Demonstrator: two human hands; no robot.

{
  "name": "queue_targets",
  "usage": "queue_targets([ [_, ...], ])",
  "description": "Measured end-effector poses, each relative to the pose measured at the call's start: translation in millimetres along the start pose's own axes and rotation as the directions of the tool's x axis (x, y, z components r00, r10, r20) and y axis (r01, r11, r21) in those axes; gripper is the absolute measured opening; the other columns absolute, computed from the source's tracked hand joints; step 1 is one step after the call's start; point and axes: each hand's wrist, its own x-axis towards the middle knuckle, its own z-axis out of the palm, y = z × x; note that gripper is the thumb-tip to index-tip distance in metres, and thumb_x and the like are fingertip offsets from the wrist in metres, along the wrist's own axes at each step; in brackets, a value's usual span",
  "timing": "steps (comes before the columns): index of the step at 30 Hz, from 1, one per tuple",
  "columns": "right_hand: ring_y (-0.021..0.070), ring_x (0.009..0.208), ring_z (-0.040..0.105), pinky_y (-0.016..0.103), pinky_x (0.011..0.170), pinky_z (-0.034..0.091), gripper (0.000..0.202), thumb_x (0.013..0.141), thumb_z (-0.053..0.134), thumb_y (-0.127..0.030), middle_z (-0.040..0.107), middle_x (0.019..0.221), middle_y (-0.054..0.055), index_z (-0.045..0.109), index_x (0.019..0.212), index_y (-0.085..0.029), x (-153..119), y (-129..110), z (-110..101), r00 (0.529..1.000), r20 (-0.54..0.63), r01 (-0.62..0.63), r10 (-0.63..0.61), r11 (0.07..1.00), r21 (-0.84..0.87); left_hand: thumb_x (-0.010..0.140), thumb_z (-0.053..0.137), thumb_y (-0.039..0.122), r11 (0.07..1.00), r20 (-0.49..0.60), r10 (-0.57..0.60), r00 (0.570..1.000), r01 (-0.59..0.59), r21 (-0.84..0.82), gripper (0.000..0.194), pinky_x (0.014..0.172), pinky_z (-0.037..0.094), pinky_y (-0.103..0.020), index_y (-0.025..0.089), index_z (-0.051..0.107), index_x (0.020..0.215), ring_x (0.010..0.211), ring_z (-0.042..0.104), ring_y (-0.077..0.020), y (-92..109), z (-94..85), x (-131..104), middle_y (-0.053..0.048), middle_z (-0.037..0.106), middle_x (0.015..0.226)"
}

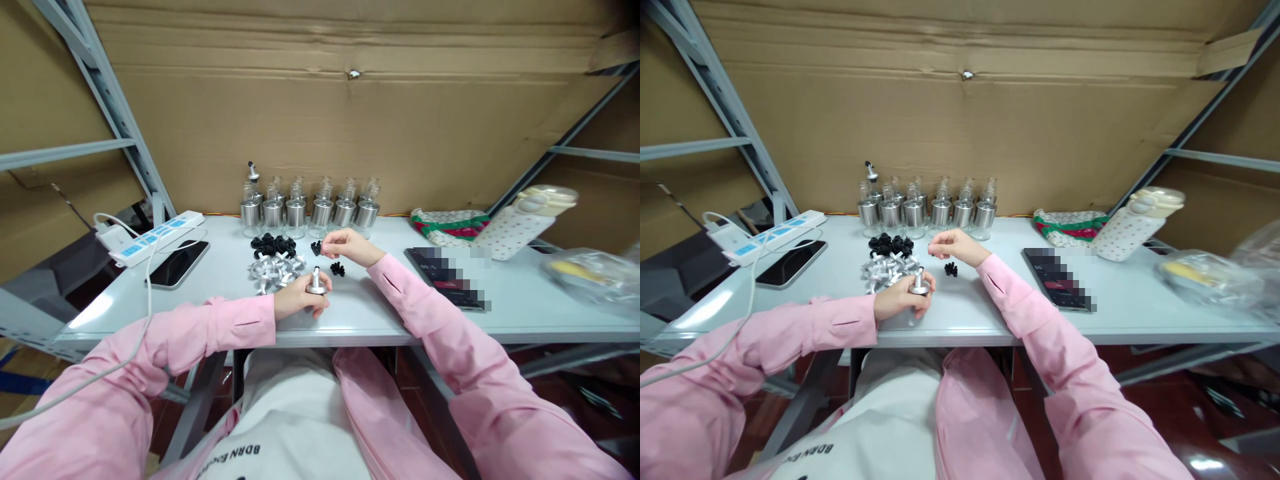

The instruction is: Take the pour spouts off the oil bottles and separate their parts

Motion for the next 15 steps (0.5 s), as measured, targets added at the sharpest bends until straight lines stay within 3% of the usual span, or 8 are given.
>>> queue_targets([
  [5,0.0067,0.057,0.047,0.021,0.054,0.036,0.038,0.065,0.072,-0.044,0.057,0.066,-0.001,0.062,0.081,-0.011,-4.2,-9.7,11.3,0.958,0.287,-0.042,0.007,0.992,0.116,0.058,0.057,0.015,1.000,0.012,-0.008,1.000,0.008,-0.007,0.024,0.049,0.027,-0.021,0.016,0.044,0.078,0.040,0.044,-0.0068,-0.1,-0.7,0.4,0.007,0.052,0.043],
  [15,0.0055,0.057,0.043,0.020,0.055,0.035,0.039,0.074,0.063,-0.049,0.054,0.068,-0.002,0.056,0.084,-0.012,-6.4,-15.8,18.2,0.908,0.418,-0.021,-0.016,0.996,0.085,0.063,0.061,0.021,0.997,0.068,-0.010,0.998,0.004,0.076,0.015,0.050,0.031,-0.022,0.015,0.049,0.070,0.042,0.045,-0.0068,0.7,-2.9,2.0,0.006,0.053,0.044],
])
